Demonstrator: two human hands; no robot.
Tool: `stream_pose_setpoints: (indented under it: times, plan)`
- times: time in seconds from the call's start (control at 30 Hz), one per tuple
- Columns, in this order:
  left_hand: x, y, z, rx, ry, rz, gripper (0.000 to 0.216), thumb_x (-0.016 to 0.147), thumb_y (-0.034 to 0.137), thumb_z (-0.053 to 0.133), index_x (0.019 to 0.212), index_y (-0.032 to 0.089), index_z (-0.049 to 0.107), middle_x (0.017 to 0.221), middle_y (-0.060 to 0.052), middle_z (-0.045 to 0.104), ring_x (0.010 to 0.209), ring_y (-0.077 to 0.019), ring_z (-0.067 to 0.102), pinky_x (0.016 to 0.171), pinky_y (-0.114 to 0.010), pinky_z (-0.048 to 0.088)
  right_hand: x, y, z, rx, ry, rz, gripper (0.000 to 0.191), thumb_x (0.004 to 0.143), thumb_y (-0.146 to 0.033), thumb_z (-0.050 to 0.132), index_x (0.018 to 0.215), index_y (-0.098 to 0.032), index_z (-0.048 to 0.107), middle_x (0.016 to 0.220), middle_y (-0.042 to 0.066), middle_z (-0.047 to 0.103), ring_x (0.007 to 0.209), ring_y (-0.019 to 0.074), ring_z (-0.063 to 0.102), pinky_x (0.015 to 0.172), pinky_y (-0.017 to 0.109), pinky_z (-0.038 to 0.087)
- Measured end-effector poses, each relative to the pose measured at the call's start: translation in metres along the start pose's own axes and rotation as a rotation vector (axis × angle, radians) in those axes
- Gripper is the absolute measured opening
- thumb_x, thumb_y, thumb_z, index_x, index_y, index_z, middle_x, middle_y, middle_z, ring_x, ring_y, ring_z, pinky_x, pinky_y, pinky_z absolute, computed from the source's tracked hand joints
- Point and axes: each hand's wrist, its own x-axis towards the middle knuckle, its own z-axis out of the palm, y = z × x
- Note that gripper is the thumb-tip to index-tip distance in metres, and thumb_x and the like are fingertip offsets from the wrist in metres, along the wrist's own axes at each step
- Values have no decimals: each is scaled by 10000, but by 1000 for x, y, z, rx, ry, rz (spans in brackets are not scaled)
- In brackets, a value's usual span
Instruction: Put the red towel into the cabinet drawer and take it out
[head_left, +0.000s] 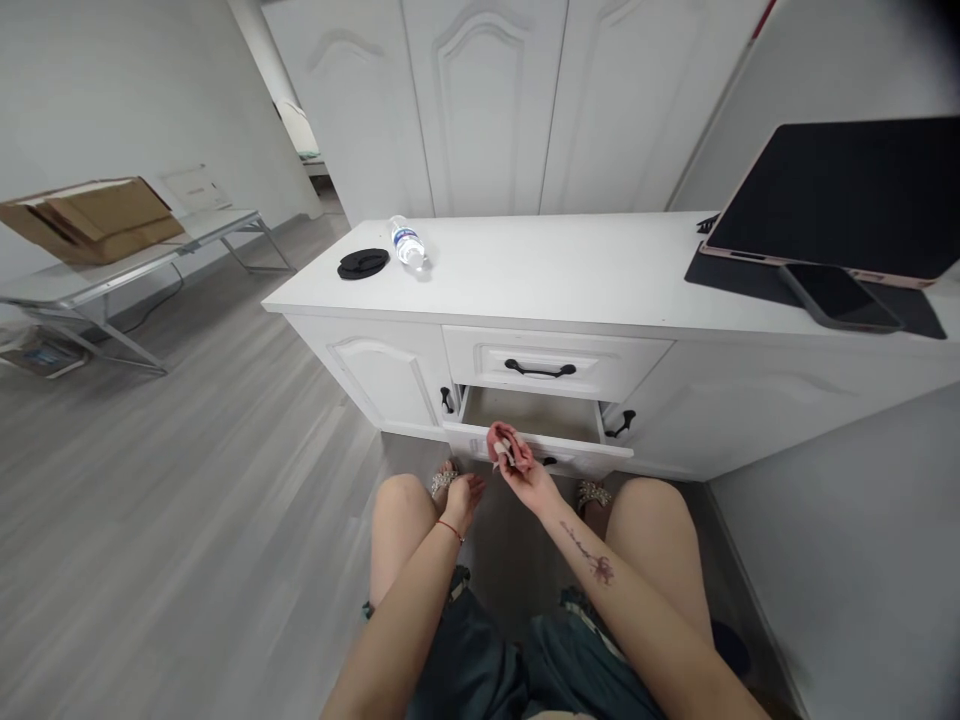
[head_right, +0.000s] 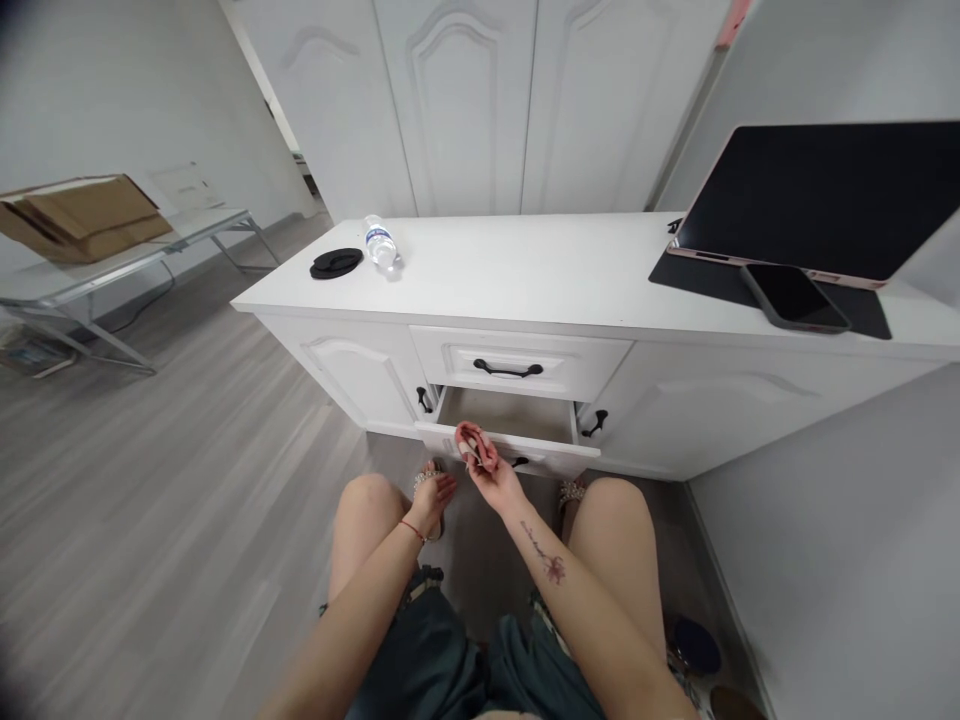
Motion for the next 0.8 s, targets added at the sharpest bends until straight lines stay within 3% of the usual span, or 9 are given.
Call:
stream_pose_setpoints:
  times: [0.33, 0.63, 0.8]
  plan:
    - [-10, -12, 49, 52, -90, 36, 78, 823, 85, 518, 868, 131, 563, 837, -50, 618, 868, -170, 609, 845, -300, 423, -36, -67, -38, -155, 95, -256, 270, 864, -163, 421, 856, -290, 660, 929, -54, 691, 769, 95, 609, 693, 243, 535]
    - [-9, -19, 75, 8, -141, 36, 121, 825, 75, 567, 735, 153, 541, 693, -11, 576, 698, -109, 597, 780, -253, 458, -60, -122, -70, -177, 190, -292, 239, 837, -169, 438, 788, -258, 654, 822, -21, 688, 710, 110, 598, 627, 245, 519]
    - [-1, -22, 80, 10, -123, 16, 84, 858, 201, 567, 895, 128, 587, 872, -19, 615, 757, -123, 594, 704, -301, 511, -75, -150, -84, -155, 267, -306, 246, 826, -151, 420, 809, -236, 651, 775, 4, 680, 690, 125, 602, 594, 256, 517]
